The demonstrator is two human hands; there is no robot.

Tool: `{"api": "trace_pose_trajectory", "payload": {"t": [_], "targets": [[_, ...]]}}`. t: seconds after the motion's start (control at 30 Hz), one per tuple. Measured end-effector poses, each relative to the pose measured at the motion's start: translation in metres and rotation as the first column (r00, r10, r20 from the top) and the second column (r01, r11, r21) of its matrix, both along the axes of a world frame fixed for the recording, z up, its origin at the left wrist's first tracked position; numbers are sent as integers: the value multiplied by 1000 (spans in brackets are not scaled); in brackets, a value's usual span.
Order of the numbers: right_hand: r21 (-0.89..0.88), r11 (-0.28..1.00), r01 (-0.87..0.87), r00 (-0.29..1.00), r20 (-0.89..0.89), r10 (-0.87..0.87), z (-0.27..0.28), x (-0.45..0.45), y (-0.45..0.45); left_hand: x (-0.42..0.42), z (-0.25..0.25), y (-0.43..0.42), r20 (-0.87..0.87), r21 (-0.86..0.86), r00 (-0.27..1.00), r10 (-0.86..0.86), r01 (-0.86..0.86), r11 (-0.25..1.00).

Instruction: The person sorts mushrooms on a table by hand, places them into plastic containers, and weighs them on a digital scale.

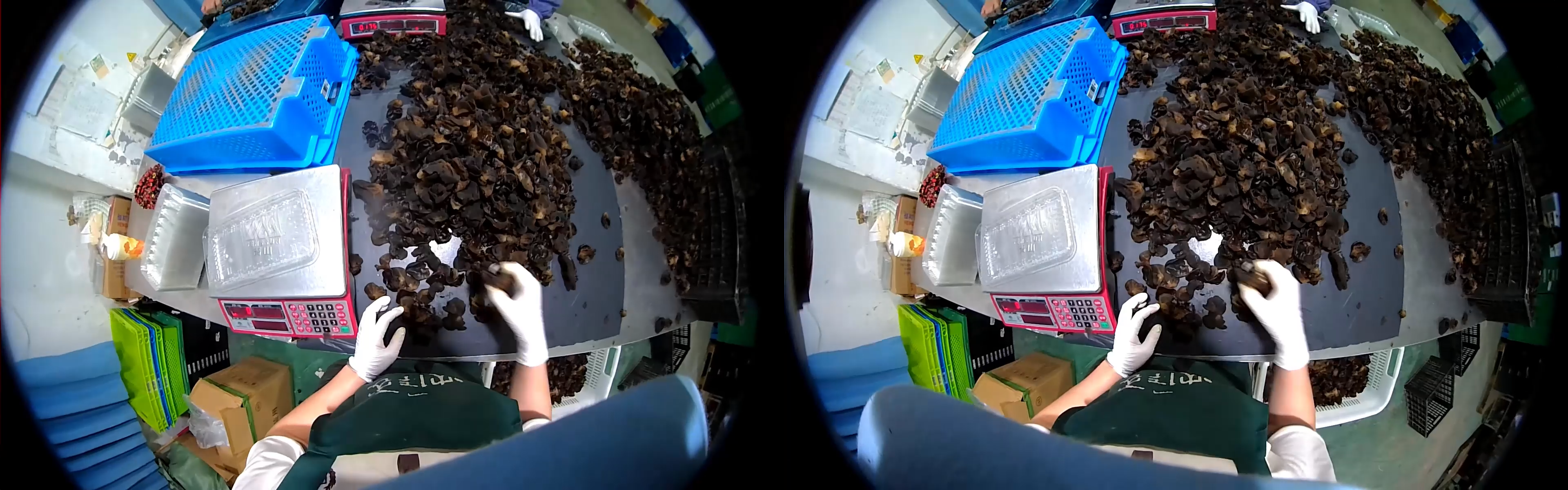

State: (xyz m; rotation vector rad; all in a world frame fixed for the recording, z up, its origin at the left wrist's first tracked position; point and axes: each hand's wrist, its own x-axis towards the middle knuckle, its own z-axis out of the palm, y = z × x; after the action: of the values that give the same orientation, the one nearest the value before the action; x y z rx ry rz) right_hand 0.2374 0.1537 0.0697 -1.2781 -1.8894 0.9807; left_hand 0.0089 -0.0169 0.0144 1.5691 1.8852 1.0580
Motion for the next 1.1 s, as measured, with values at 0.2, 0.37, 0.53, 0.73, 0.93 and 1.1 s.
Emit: {"api": "trace_pose_trajectory", "payload": {"t": [0.2,0.37,0.53,0.73,0.93,1.1], "targets": [[68,839,-540,-60,-997,42,-31,149,-52,-5,1,13,-105,86,994,8,1,996],[74,810,-582,-194,-980,-49,-26,87,-26,5,-5,31,-259,-18,944,-205,207,978],[-1,999,-48,995,-89,48,-30,-43,34,9,2,30,-305,78,882,-359,399,914],[551,791,-266,851,520,-76,-72,-82,63,-1,-1,14,-54,113,996,68,-61,992],[426,888,-175,922,387,-4,-69,-51,61,-9,1,51,-205,180,979,19,19,984],[486,845,-223,827,553,-100,-65,-66,56,-7,-3,111,-489,107,872,14,45,993]]}}
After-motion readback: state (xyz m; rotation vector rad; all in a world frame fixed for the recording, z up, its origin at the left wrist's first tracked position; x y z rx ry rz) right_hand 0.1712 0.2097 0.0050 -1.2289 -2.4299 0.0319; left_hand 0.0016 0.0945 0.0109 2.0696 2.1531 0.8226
